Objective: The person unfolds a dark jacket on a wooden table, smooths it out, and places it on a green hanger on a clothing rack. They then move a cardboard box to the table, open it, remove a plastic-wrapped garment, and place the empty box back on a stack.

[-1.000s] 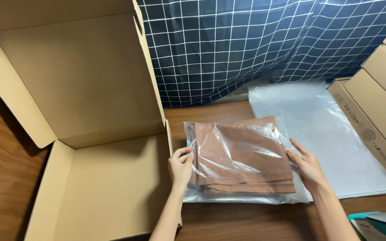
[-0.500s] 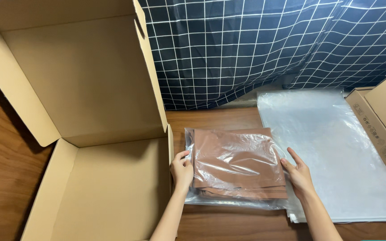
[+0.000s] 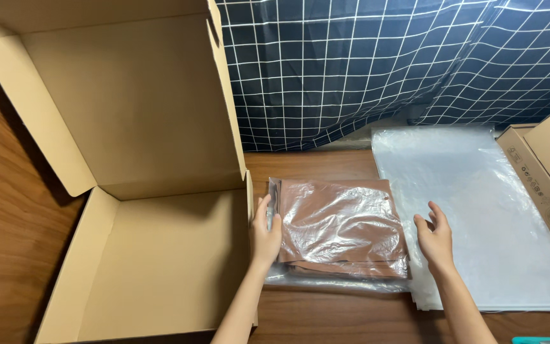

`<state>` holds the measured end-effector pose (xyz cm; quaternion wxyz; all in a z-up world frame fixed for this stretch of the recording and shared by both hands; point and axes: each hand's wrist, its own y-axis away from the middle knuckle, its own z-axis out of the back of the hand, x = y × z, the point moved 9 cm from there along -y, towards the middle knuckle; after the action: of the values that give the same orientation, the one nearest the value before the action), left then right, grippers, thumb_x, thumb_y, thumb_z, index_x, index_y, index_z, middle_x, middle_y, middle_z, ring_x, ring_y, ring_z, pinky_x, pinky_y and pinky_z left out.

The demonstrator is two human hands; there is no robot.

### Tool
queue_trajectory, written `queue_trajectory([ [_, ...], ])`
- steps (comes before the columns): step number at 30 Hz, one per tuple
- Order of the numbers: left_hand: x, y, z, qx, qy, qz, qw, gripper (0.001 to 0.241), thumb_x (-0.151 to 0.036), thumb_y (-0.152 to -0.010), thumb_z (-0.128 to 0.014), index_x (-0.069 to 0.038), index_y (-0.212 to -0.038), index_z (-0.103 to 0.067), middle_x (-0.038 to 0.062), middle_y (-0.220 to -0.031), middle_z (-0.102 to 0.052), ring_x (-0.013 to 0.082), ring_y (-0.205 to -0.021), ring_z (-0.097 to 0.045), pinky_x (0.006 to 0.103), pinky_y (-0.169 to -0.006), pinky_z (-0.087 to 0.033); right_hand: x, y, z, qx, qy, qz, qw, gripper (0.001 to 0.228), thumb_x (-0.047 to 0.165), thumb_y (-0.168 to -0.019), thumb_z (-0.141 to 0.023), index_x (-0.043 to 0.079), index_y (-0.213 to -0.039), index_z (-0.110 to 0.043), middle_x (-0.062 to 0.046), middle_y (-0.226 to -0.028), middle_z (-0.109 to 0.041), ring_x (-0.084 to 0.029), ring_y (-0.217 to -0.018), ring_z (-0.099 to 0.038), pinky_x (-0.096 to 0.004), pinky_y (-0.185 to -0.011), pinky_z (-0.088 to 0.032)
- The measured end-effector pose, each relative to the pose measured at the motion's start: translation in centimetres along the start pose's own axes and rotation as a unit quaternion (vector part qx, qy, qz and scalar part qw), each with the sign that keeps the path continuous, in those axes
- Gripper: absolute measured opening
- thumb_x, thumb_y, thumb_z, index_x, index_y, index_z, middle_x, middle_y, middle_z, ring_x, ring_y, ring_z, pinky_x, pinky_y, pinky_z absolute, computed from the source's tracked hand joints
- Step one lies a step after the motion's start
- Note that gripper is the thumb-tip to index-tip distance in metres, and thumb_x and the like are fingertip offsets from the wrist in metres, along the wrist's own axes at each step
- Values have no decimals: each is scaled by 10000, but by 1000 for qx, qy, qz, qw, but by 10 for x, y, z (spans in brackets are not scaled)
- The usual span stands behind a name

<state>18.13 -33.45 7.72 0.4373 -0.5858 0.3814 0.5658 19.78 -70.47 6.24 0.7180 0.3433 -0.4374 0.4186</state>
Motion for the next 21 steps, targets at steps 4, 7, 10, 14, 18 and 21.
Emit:
queue_trajectory([
  [4,-30,1,34,-44,48,-20,998,503,2,-823,-400,-20,-1324,-365,247,-1394,-276,370,-1277,-264,429,-1047,-247,31,20,-9,-13,-23,24,999,524,134,-876,-501,50,-1364,-328,-310,-1341,-298,-401,-1217,-344,-527,-953,-311],
  [7,-36,-2,71,-86,47,-33,995,491,3,-835,-403,-50,-1322,-366,172,-1398,-321,305,-1273,-312,402,-1043,-283,40,29,-24,-6,-63,45,997,505,103,-880,-495,48,-1357,-341,-312,-1321,-322,-396,-1220,-344,-463,-927,-354],
  [10,-31,-4,114,-114,43,-22,992,499,14,-829,-399,-38,-1323,-357,174,-1384,-345,298,-1272,-324,396,-1046,-292,50,41,-48,10,-82,68,994,503,70,-875,-496,44,-1353,-342,-325,-1315,-316,-411,-1220,-337,-479,-931,-348],
  [14,-26,-10,186,-173,27,-27,984,522,16,-820,-417,-56,-1333,-351,192,-1372,-349,302,-1274,-319,409,-1044,-284,81,77,-89,31,-98,72,992,502,45,-864,-486,32,-1346,-350,-326,-1308,-334,-396,-1220,-349,-439,-915,-362],
  [18,-22,-17,265,-228,7,-36,973,541,21,-821,-424,-43,-1348,-317,208,-1380,-324,316,-1284,-296,424,-1047,-261,97,103,-138,71,-121,56,989,522,42,-839,-518,69,-1340,-374,-291,-1310,-363,-374,-1229,-351,-440,-912,-370],
  [21,-24,-28,318,-257,-3,-49,965,555,26,-825,-435,-50,-1356,-295,212,-1380,-317,314,-1289,-286,423,-1045,-257,123,123,-178,99,-142,70,982,503,28,-834,-518,63,-1321,-397,-278,-1304,-386,-367,-1231,-356,-452,-914,-371],
])
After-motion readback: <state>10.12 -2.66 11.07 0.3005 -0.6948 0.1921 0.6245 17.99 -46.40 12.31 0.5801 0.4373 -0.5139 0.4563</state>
